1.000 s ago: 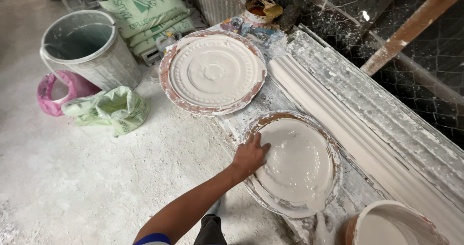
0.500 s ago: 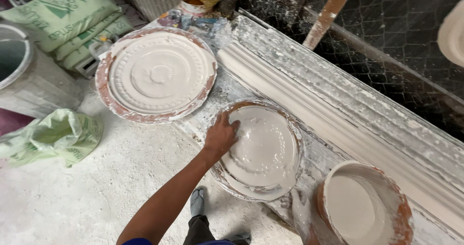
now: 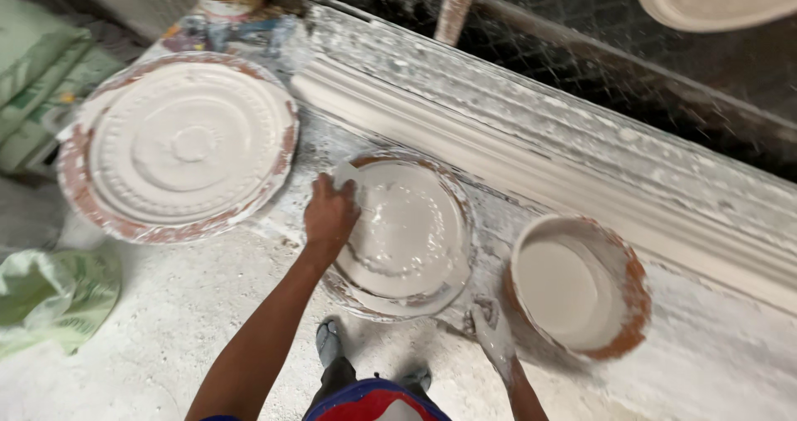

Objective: The person pours liquid plaster into decorative circular molds and spreads it evenly with their hands. They repeat this process across multiple molds, ensuring full coverage of the intricate patterns.

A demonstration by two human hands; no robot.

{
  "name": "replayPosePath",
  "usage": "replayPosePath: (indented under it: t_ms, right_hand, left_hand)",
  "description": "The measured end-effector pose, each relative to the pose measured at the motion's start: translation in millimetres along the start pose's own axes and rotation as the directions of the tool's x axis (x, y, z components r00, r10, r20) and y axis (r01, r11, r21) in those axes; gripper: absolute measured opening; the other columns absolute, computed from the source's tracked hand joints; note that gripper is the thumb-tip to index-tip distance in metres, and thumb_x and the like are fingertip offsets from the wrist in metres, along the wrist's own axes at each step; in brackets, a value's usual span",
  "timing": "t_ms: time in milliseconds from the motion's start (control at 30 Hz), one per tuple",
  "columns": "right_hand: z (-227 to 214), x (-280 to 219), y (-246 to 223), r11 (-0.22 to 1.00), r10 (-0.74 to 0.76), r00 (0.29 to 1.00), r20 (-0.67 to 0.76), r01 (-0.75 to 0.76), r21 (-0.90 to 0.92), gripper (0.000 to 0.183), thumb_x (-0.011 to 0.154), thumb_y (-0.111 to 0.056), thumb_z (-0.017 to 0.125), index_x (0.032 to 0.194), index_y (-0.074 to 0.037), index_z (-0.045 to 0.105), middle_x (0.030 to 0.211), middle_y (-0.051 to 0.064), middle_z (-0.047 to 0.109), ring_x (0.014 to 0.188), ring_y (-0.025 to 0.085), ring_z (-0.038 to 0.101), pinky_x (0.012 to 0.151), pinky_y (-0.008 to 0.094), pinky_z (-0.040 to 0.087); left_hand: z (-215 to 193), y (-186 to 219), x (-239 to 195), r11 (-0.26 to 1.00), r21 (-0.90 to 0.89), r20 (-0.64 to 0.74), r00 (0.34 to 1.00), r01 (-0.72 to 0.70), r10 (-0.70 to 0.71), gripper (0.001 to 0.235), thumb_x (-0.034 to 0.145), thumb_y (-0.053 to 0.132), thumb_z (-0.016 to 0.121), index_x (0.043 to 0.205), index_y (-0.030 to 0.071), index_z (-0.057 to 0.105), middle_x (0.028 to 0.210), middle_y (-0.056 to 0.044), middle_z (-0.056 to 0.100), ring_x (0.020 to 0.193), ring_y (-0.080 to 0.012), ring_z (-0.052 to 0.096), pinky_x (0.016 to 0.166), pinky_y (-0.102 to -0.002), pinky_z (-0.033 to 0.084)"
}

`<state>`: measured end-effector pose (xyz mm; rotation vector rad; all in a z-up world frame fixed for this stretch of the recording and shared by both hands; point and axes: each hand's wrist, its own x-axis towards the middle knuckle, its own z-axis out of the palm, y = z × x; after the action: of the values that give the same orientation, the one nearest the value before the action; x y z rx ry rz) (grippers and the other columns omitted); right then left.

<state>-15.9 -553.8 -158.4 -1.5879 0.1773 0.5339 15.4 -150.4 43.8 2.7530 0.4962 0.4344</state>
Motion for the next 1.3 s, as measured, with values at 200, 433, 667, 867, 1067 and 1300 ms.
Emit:
replayPosePath:
  t_ms: [200,433,667,867,1067,1300]
  right_hand:
    - [-31.0,-58.2,-8.8,1.000,0.029,1.000,-0.005,-0.029,-0.003,0.028,0.101,-0.016,0.056,0.124,0.000,0.057,0.089,0.008,0.066,0.075,0.013,0.061,0.065,0.028,0.053]
    - [-111.0,-142.2,1.0,0.984,0.180,0.973,-0.142,-0.178,0.030,0.034,0.100,-0.021,0.055,0.126,0.001,0.060,0.093,0.010,0.067,0.080,0.015,0.063,0.073,0.029,0.056]
    - [-201.0,-214.6,34.0,0.937,0.261,0.840,-0.476,-0.102,0.333,0.043,0.101,-0.024,0.056,0.131,0.007,0.057,0.094,0.013,0.065,0.081,0.018,0.060,0.074,0.032,0.053]
    - [-244.0,-247.3,36.1,0.941,0.177,0.755,-0.631,0.059,0.333,0.041,0.104,-0.019,0.055,0.133,0.010,0.053,0.091,0.014,0.063,0.081,0.019,0.060,0.076,0.032,0.053]
    - [-238.3,-242.5,14.3,0.959,0.082,0.907,-0.414,0.041,0.280,0.037,0.100,-0.014,0.056,0.129,0.008,0.057,0.094,0.015,0.066,0.083,0.020,0.062,0.076,0.032,0.054]
    - [-136.3,-171.3,-46.2,0.976,0.100,0.953,0.288,-0.038,-0.215,0.035,0.099,-0.026,0.055,0.124,-0.004,0.066,0.100,0.012,0.073,0.090,0.020,0.071,0.082,0.038,0.064]
  left_hand:
    - [19.5,57.9,-46.5,0.915,-0.403,0.057,0.998,0.013,0.011,0.052,0.077,0.020,0.082,0.125,0.007,0.069,0.121,-0.024,0.057,0.103,-0.0325,0.063,0.080,-0.040,0.059]
    - [64.2,143.7,-128.4,0.799,-0.361,0.807,0.590,0.482,0.009,0.067,0.088,0.042,0.069,0.143,0.008,0.055,0.112,-0.024,0.073,0.084,-0.0248,0.072,0.076,-0.038,0.061]
    - [174.1,256.1,-227.8,0.489,-0.429,0.899,0.309,0.760,0.310,0.072,0.089,0.032,0.076,0.144,0.002,0.041,0.133,-0.014,0.060,0.100,-0.0165,0.070,0.079,-0.036,0.066]
    - [266.4,368.6,-267.1,0.409,-0.647,0.760,0.586,0.644,0.280,0.060,0.091,0.031,0.070,0.141,0.000,0.057,0.133,-0.019,0.066,0.114,-0.0258,0.064,0.093,-0.043,0.055]
    - [235.2,339.4,-269.2,0.584,-0.694,0.674,0.664,0.421,0.322,0.049,0.094,0.022,0.062,0.139,0.003,0.058,0.130,-0.022,0.064,0.117,-0.0295,0.063,0.099,-0.044,0.052]
    - [131.7,144.9,-226.6,0.858,-0.388,0.851,0.489,0.337,0.192,0.037,0.096,0.026,0.065,0.131,0.015,0.060,0.103,-0.014,0.073,0.086,-0.0251,0.070,0.078,-0.033,0.062]
